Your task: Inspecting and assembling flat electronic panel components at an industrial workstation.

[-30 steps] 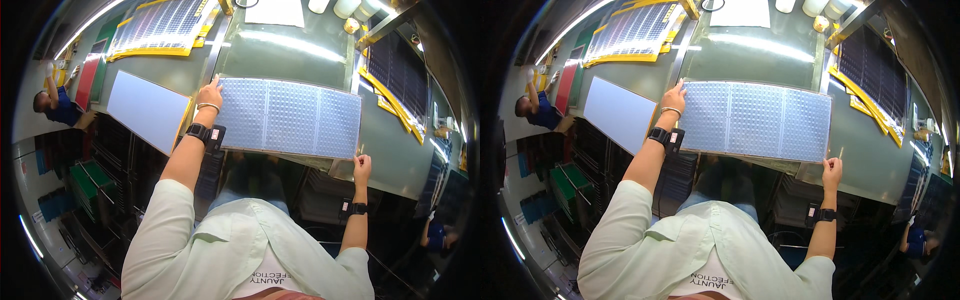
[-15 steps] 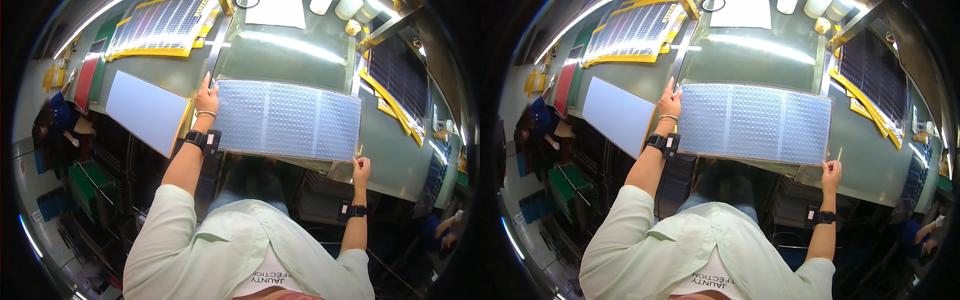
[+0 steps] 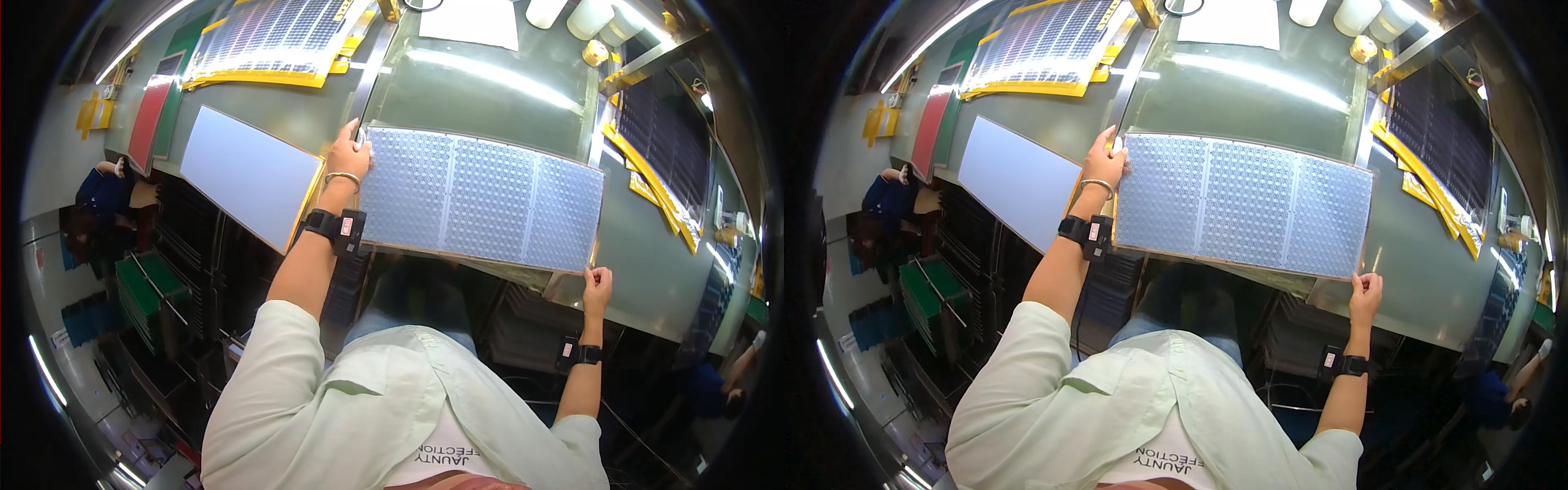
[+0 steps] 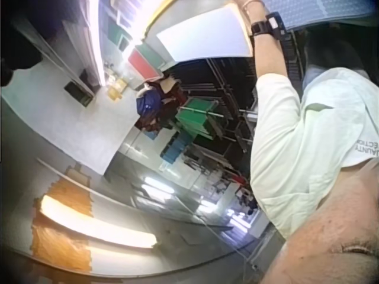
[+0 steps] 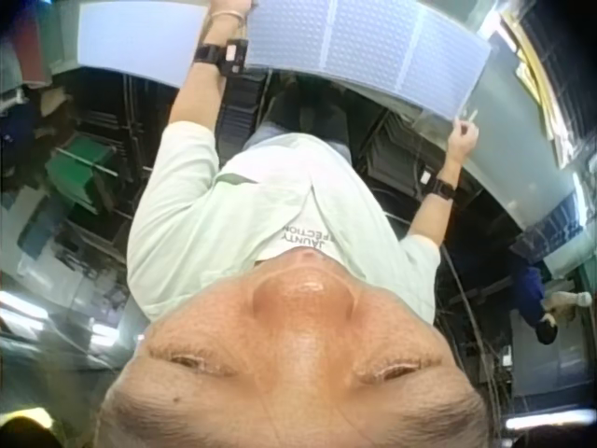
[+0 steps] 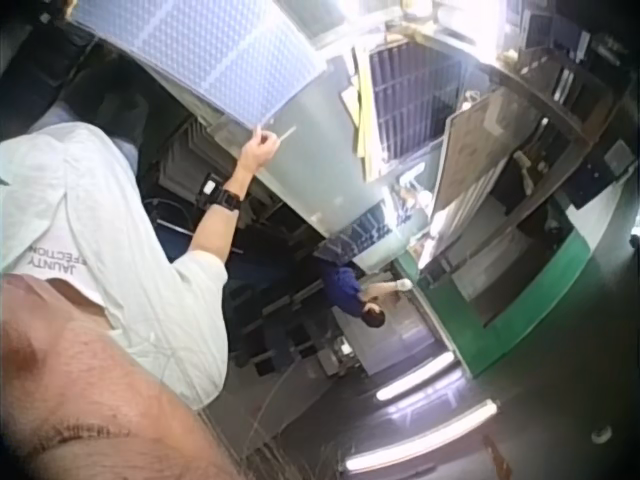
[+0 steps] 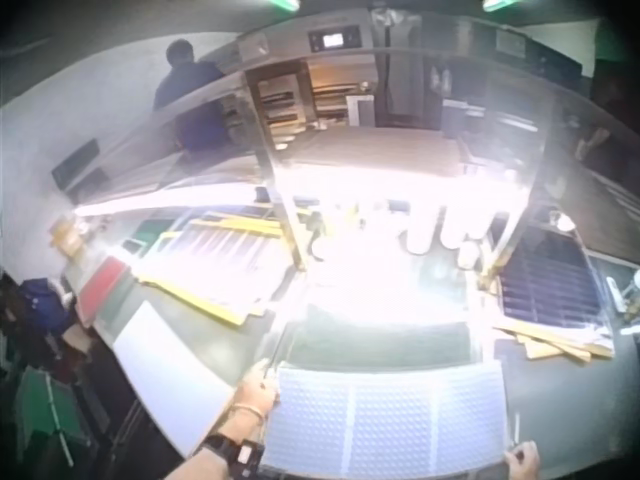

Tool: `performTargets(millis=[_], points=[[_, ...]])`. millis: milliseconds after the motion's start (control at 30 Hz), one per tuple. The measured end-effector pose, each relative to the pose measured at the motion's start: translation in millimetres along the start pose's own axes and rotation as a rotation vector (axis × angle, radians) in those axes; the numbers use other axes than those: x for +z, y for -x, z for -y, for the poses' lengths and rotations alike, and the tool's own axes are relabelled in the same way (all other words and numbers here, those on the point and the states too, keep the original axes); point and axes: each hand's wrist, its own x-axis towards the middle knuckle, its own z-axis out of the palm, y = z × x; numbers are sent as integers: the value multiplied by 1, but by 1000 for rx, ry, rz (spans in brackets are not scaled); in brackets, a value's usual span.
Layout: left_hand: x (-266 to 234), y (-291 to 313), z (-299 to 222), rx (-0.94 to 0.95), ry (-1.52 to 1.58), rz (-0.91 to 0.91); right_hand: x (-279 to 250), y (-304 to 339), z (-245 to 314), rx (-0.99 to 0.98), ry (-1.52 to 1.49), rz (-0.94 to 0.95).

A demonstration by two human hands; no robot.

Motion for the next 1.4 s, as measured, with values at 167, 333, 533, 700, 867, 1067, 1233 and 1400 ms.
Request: performTargets(millis=[167, 333, 533, 700, 867, 1067, 1233, 1400], points=[[6, 1, 9, 125, -150, -100, 0, 0, 3, 1, 2, 0], [11, 0, 11, 190, -166, -134, 1, 1, -3, 1, 13, -4], [12, -1, 5, 172, -267, -52, 2, 0, 0, -4, 15, 3], [13, -2, -1, 187, -469, -35, -4, -2, 3, -3, 18, 13], [11, 6, -16, 253, -727, -36, -3, -1, 12, -267, 321, -145], [26, 15, 21, 513, -794, -230, 25, -87, 74, -450, 650, -101], [33, 8, 36, 541, -689, -226, 41, -136, 73, -459, 714, -165], [35, 13, 30, 466, -772, -238, 32, -142, 72, -547, 804, -45]])
